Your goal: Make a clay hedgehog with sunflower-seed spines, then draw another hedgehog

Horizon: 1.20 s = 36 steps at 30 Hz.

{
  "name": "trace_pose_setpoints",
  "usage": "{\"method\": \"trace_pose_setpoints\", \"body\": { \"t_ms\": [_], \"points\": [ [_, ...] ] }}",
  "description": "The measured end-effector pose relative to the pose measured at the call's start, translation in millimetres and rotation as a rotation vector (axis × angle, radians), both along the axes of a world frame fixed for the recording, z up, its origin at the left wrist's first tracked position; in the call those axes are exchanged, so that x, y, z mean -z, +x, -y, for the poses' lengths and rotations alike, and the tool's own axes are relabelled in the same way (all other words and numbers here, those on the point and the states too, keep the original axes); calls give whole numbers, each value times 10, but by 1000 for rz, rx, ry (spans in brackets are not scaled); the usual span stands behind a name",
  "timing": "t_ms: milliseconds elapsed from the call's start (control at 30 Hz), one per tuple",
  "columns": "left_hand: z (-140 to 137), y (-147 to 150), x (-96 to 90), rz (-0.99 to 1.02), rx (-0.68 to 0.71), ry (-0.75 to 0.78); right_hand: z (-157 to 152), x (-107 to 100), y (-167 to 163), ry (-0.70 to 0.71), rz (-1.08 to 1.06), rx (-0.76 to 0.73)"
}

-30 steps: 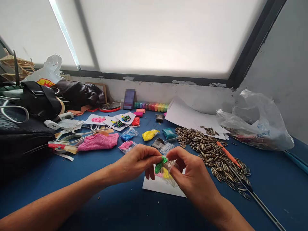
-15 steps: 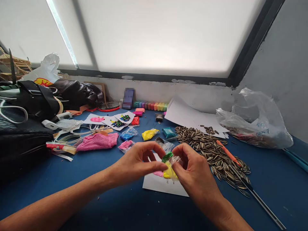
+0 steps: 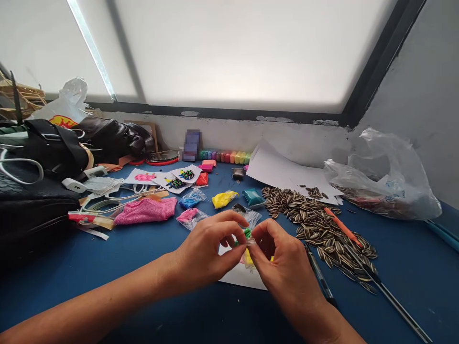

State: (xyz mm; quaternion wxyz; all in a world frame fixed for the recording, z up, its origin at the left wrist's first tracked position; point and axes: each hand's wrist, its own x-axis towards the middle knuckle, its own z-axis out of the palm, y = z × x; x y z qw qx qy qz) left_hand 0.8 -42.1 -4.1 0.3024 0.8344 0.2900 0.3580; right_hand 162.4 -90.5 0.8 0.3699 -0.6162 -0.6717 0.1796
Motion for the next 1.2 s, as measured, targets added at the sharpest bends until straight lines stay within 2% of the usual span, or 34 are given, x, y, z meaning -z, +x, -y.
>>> {"method": "trace_pose_setpoints", "body": {
  "t_ms": [100, 233, 433, 700, 867, 1033, 1200],
  "points": [
    [-16, -21, -14, 1, -35, 76, 15, 1, -14, 2, -55, 17],
    [-48, -28, -31, 27, -82, 89, 9, 8, -26, 9, -144, -29],
    [-98, -31, -38, 94, -80, 80, -18, -35, -23, -146, -459, -135],
    [-52, -48, -141, 204, -15, -80, -34, -21, 109, -308, -539, -181],
    [-51, -59, -155, 208, 31, -326, -28, -52, 102, -380, -592, -204],
    [-120, -42, -124, 304, 37, -612, -30, -100, 60, -302, -561, -200],
    [-157, -38, -135, 455, 183, -890, -48, -116, 62, -326, -597, -147]
  ]
}}
